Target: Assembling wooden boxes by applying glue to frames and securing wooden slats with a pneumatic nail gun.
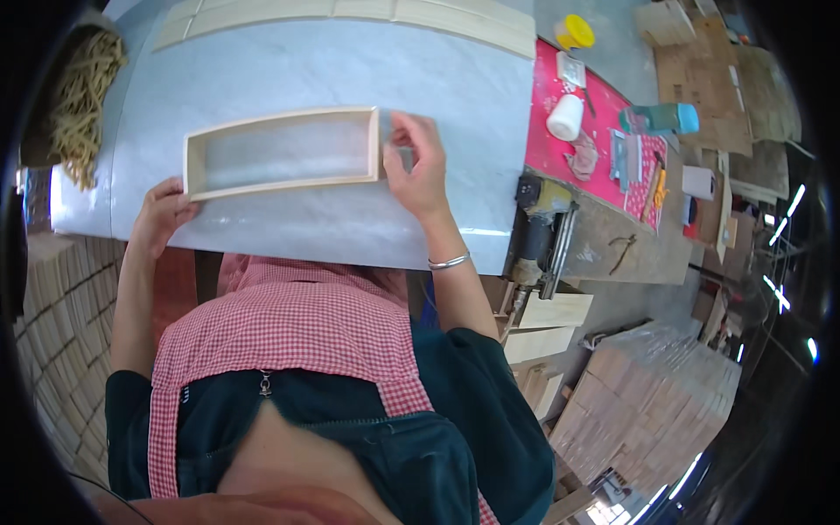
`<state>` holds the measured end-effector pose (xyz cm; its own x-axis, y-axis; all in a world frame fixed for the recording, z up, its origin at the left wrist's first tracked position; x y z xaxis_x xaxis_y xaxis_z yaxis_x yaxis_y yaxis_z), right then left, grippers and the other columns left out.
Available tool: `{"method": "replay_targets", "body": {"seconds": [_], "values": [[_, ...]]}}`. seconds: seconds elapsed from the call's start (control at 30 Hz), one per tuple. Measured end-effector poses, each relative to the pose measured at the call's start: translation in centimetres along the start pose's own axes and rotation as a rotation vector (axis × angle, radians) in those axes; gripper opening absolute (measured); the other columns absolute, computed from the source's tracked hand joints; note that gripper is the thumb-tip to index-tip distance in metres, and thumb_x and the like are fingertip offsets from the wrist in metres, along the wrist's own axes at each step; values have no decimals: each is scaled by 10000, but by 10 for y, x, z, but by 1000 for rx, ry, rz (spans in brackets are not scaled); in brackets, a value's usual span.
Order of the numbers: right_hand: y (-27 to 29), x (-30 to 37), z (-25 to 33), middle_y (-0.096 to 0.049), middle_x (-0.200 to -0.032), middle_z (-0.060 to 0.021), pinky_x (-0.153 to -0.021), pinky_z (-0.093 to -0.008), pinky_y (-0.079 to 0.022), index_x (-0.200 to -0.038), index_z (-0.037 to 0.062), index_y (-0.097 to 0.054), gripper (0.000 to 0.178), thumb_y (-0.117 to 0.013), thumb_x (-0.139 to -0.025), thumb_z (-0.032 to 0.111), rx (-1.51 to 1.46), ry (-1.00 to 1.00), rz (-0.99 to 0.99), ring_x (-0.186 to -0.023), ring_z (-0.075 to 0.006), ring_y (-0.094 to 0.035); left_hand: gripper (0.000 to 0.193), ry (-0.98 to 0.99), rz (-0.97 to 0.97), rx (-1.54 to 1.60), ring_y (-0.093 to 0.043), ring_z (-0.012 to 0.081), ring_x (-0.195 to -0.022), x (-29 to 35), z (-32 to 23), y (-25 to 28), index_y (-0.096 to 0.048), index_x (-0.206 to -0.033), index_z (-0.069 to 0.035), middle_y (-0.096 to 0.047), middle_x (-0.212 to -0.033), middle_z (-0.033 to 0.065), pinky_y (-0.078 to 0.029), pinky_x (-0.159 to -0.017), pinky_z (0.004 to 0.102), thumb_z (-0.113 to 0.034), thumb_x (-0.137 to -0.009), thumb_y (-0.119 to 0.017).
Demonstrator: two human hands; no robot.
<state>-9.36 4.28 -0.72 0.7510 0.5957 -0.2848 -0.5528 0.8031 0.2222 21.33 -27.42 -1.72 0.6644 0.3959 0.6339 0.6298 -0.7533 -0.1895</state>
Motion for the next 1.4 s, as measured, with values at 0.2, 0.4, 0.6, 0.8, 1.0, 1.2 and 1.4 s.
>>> {"method": "replay_targets", "body": {"seconds": [0.2, 0.4, 0.6, 0.8, 1.0, 1.2, 1.4], "values": [[184, -76, -48, -633, -1139, -221, -876, -506, -506, -1214, 0, -614, 580, -756, -838, 419, 1303, -42, -607, -1018, -378, -602, 145, -6, -75, -87, -621, 87, -742, 16, -11, -14, -670, -1043, -64, -641, -859, 13, -498, -667, 181, -81, -907, -716], [249, -81, -91, -684, -1067, -239, -825, -490, -557, -1177, -47, -610, 698, -748, -807, 529, 1365, -591, -546, -938, -414, -675, 210, -169, -240, -314, -564, 89, -729, 33, -11, -20, -661, -1095, -52, -630, -934, 13, -461, -652, 210, -109, -905, -730], [274, -58, -53, -706, -900, -190, -650, -340, -571, -1134, -79, -566, 500, -739, -895, 325, 586, -600, -678, -731, -290, -695, 413, -1105, -371, -1215, -588, 320, -1145, 55, 2, -78, -649, -1239, -60, -636, -1275, 130, -459, -1006, 417, -182, -857, -749], [131, -18, 58, -637, -768, -120, -520, -259, -504, -1131, -19, -471, 348, -711, -935, 140, -184, 77, -756, -602, -161, -603, 617, -1185, -267, -1460, -382, 307, -1449, 25, 40, -150, -479, -1466, -65, -476, -1517, 111, -221, -1229, 498, -269, -911, -656], [-8, 17, 76, -624, -961, -153, -542, -260, -520, -1234, -22, -470, 418, -706, -924, 129, -148, -30, -301, -612, -168, -596, 654, -1291, -343, -1376, -349, 335, -1476, 26, 52, -162, -469, -1471, -45, -455, -1525, 139, -185, -1245, 525, -328, -910, -651], [-112, 37, 93, -595, -1081, -167, -591, -287, -563, -1267, 7, -495, 485, -762, -871, 91, -226, -157, 18, -757, -190, -637, 640, -1331, -266, -1356, -335, 354, -1488, 19, 82, -155, -502, -1441, -37, -444, -1525, 159, -181, -1250, 552, -398, -925, -620], [-140, 29, 79, -603, -1062, -154, -605, -265, -553, -1220, -11, -500, 481, -790, -864, 130, -132, -113, 92, -785, -187, -642, 608, -1339, -259, -1321, -357, 359, -1476, 20, 84, -153, -549, -1395, -35, -452, -1510, 165, -193, -1247, 570, -441, -945, -583]]}}
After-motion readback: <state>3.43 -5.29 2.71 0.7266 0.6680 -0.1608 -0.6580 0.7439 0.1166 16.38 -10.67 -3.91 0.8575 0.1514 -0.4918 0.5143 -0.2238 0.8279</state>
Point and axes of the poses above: each hand's wrist, its own x-axis away from the middle knuckle, its own y-axis out of the back of the hand, z = x × y, the point moved 3 cm from there along -x, towards the middle knuckle
